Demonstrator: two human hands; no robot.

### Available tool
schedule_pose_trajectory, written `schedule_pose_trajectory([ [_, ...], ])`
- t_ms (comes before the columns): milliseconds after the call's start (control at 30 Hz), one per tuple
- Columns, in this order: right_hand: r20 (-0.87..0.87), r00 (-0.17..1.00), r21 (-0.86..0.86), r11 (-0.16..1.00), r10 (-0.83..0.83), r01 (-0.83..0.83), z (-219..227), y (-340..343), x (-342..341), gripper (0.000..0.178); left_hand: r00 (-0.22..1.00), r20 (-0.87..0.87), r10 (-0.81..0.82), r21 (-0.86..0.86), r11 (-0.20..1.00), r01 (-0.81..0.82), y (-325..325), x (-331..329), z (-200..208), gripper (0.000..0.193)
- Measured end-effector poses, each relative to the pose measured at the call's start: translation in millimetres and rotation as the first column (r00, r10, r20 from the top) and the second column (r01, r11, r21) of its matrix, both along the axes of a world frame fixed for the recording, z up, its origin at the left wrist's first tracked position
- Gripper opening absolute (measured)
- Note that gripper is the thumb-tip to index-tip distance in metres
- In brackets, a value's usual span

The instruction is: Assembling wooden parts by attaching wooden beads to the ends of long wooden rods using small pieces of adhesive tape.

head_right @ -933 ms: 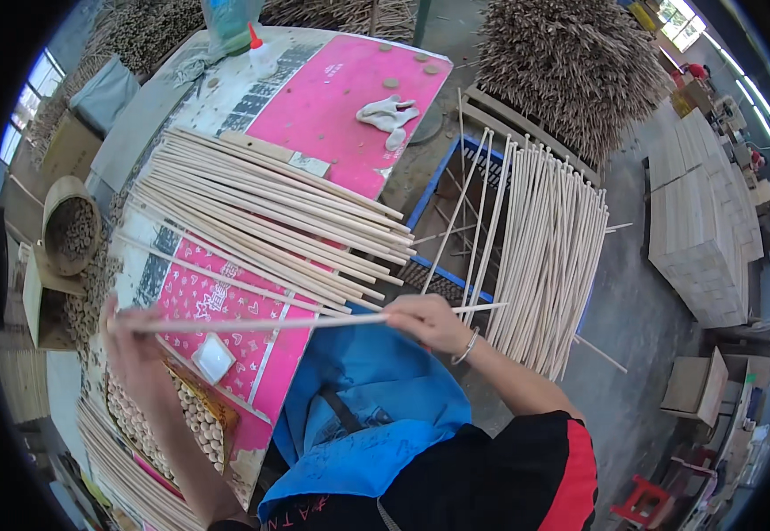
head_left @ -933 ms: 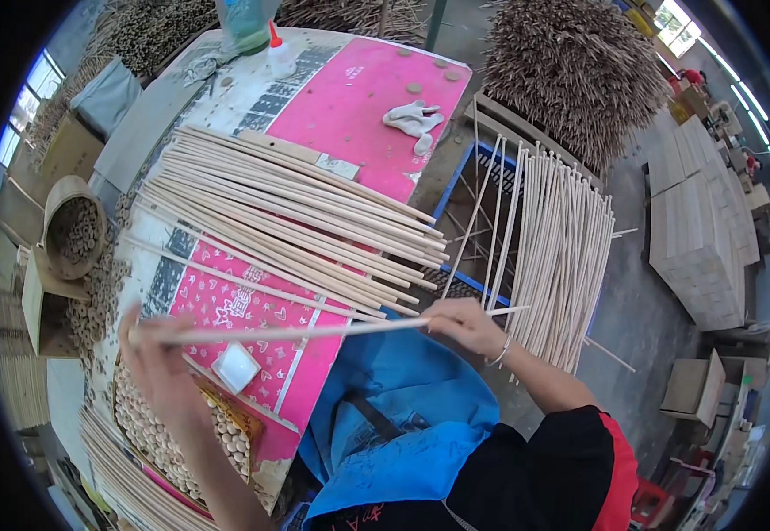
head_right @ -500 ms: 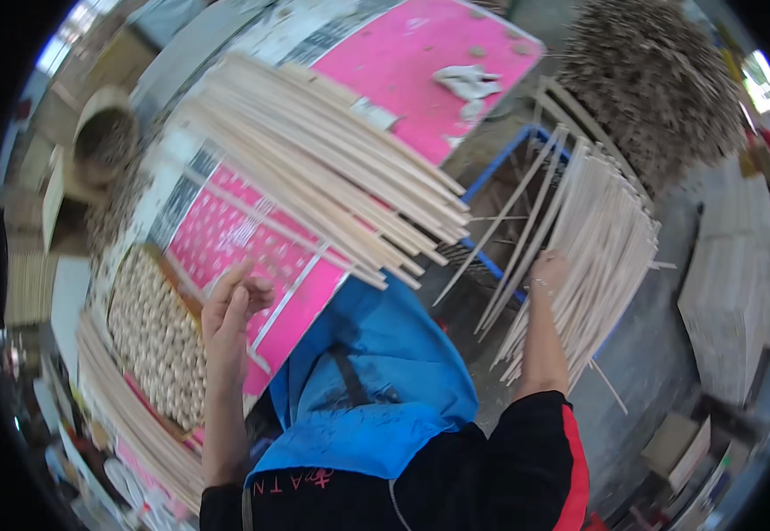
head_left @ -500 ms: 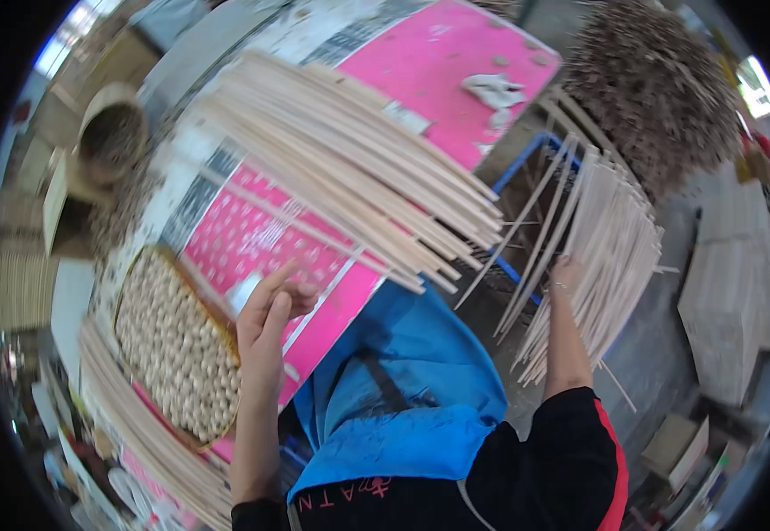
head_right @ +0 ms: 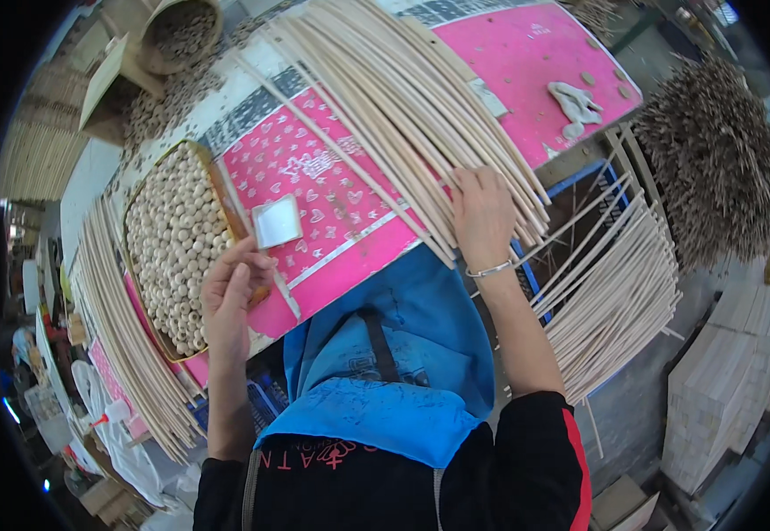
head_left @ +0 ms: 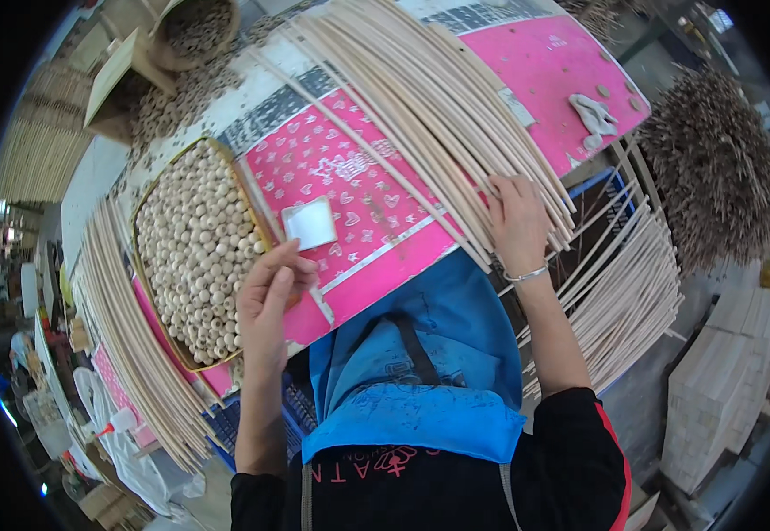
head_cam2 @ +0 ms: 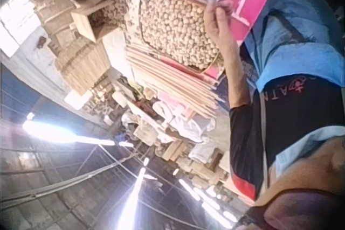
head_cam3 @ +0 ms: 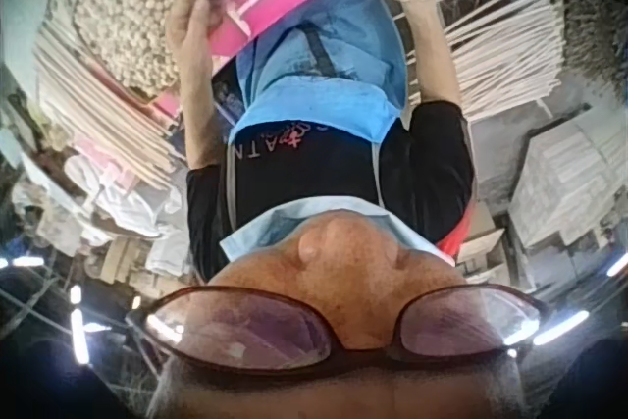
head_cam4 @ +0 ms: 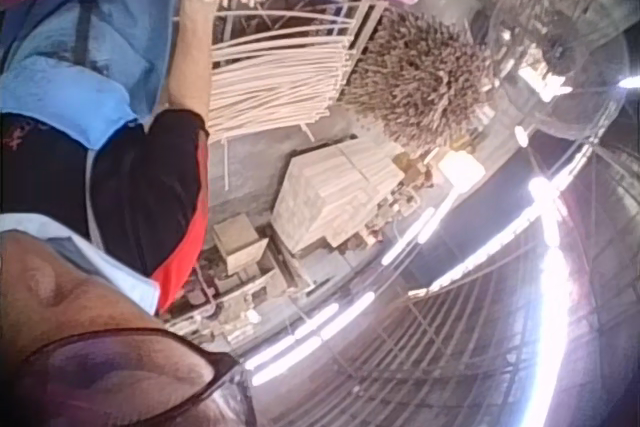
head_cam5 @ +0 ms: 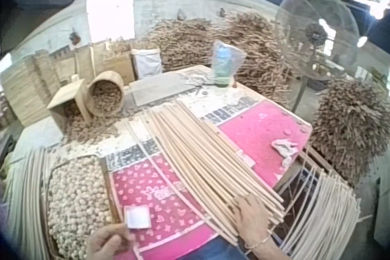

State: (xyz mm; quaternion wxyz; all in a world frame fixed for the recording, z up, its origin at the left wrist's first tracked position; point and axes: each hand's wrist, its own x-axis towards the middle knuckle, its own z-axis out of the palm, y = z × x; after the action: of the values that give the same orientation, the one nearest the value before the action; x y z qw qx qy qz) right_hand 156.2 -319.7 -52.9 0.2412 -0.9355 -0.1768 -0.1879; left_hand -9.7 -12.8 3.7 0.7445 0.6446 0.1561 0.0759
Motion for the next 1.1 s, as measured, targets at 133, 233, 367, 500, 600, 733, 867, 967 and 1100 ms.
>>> schedule_pose_trajectory([
  [133, -0.097, 0.995, -0.144, 0.990, -0.006, -0.008, -11.5, -3.1, 3.7, 0.019, 0.983, 0.053, 0.178, 0.161, 0.970, -0.185, 57.5, -12.2, -3.9, 0.033],
  [233, -0.163, 0.986, -0.054, 0.997, 0.037, -0.046, -10.5, -4.7, 7.1, 0.017, 0.959, 0.029, 0.280, 0.272, 0.921, -0.277, 86.9, -14.9, -8.4, 0.031],
  [367, -0.320, 0.947, -0.067, 0.996, 0.040, -0.064, -7.7, -10.9, 16.1, 0.016, 0.970, 0.057, 0.234, 0.465, 0.854, -0.233, 102.4, -7.5, -5.5, 0.030],
  [500, -0.274, 0.953, 0.275, 0.960, 0.125, -0.047, 9.8, -1.9, 12.4, 0.018, 0.975, 0.134, 0.178, 0.885, 0.420, -0.199, 108.8, 13.5, -4.4, 0.025],
  [600, -0.389, 0.867, 0.682, 0.730, 0.311, 0.044, 41.9, 25.5, 3.8, 0.023, 0.978, 0.146, 0.150, 0.983, 0.086, -0.160, 120.4, 24.9, -7.3, 0.022],
  [733, -0.319, 0.815, 0.727, 0.677, 0.483, -0.116, 86.8, 72.9, -6.0, 0.018, 0.993, 0.083, 0.086, 0.996, 0.022, -0.085, 131.7, 30.9, -14.5, 0.016],
  [867, -0.249, 0.731, 0.558, 0.711, 0.635, -0.428, 93.1, 130.4, -3.7, 0.011, 0.991, 0.065, 0.118, 0.997, 0.033, -0.069, 134.2, 31.8, -18.5, 0.016],
  [967, -0.180, 0.745, 0.517, 0.706, 0.642, -0.484, 84.8, 163.4, -3.3, 0.012, 0.982, -0.019, 0.190, 0.999, 0.048, 0.010, 132.4, 34.5, -19.3, 0.017],
  [1100, -0.170, 0.722, 0.468, 0.700, 0.671, -0.540, 68.5, 191.7, -5.7, 0.016, 0.974, 0.011, 0.228, 0.997, 0.070, -0.028, 126.6, 33.9, -16.8, 0.015],
])
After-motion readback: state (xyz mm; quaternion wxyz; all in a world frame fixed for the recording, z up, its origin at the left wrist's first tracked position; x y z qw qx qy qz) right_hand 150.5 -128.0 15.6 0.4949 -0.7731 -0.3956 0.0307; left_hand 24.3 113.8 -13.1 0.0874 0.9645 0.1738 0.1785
